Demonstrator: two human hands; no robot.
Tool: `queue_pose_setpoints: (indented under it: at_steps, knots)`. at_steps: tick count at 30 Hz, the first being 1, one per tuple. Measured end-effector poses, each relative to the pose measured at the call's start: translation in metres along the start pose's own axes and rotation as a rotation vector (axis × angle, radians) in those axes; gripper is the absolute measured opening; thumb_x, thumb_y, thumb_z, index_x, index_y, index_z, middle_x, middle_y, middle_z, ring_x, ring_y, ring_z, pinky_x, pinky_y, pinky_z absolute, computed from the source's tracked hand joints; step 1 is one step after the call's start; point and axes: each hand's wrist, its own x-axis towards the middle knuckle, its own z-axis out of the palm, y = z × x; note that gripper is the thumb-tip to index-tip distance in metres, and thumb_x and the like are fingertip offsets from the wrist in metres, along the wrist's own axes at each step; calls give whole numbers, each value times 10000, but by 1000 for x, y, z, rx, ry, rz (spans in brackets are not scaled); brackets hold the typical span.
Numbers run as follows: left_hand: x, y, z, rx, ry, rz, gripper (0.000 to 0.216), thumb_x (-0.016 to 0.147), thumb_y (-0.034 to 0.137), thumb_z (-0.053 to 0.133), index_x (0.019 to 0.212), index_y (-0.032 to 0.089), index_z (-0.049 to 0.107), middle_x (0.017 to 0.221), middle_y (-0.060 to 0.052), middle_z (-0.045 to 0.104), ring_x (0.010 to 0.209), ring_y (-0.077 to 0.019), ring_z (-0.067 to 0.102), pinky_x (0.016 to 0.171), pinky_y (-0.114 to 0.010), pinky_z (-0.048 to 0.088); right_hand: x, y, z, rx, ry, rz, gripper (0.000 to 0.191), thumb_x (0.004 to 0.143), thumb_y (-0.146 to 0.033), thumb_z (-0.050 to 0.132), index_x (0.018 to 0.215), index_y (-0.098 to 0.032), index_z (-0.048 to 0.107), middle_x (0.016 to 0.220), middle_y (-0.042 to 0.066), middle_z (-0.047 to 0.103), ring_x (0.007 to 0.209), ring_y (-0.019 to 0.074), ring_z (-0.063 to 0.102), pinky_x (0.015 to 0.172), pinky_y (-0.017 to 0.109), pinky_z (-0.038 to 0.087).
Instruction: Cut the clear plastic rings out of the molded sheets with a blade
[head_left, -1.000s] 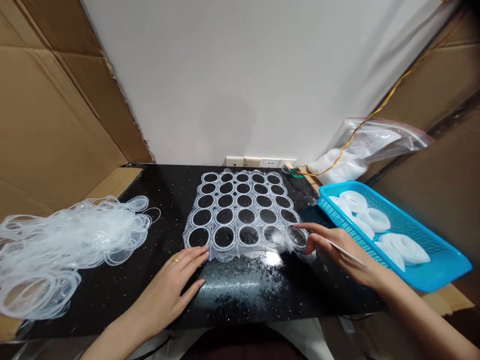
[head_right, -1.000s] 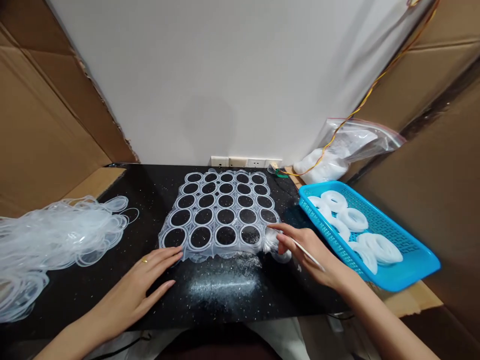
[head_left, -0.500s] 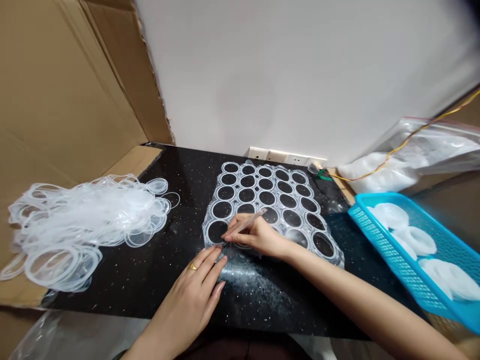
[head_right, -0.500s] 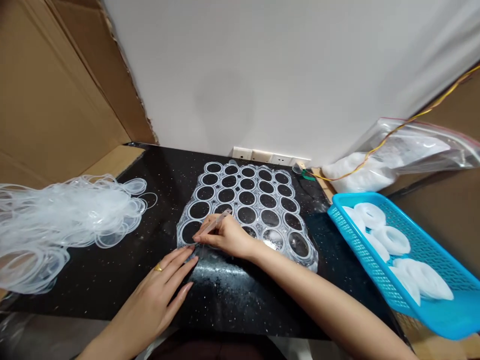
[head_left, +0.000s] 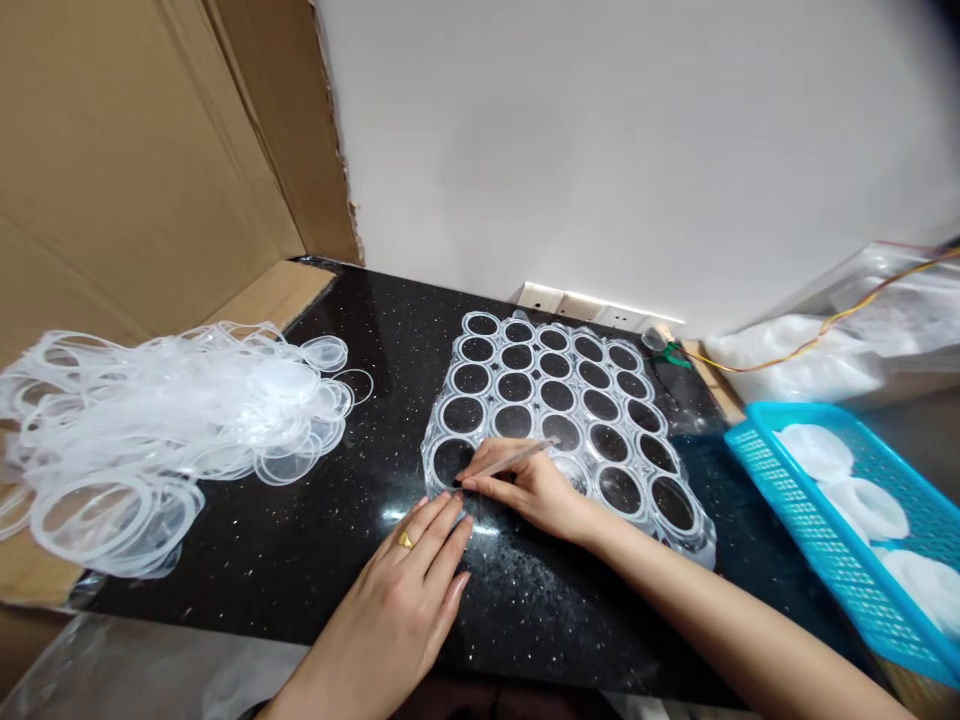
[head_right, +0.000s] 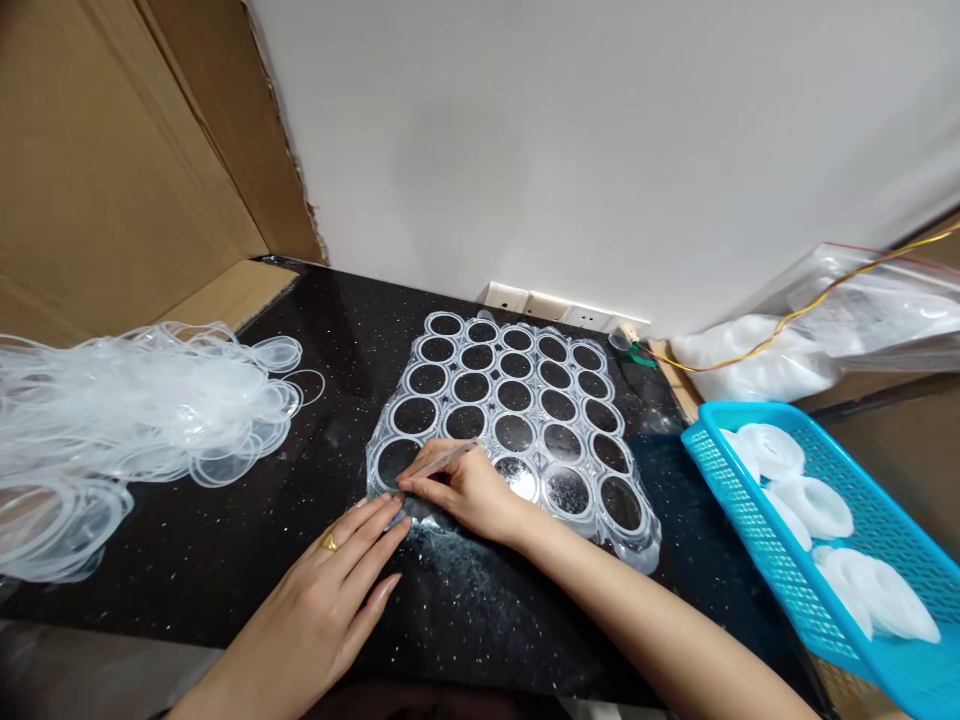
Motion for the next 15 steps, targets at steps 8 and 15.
queue_pose_setpoints:
  at_steps: [8,15]
  knots:
    - [-2,-1,1,-8,16,-3,468,948,247,505,1406,154,483,1509,-85,425,1382,-265,405,1084,-425,476,-8,2,5,-174,24,-144,185,941,-271,586,923,-148,724,888,82,688,801,149,646,719,277,539]
    - [-1,-1,2,-16,36,-3,419,929,220,504,1339,137,541,1462,-101,482,1352,-268,444,1070,-427,487,-22,9,10,-663,-22,-386,249,970,-234,521,1164,-165,661,1134,132,682,961,209,637,777,335,538]
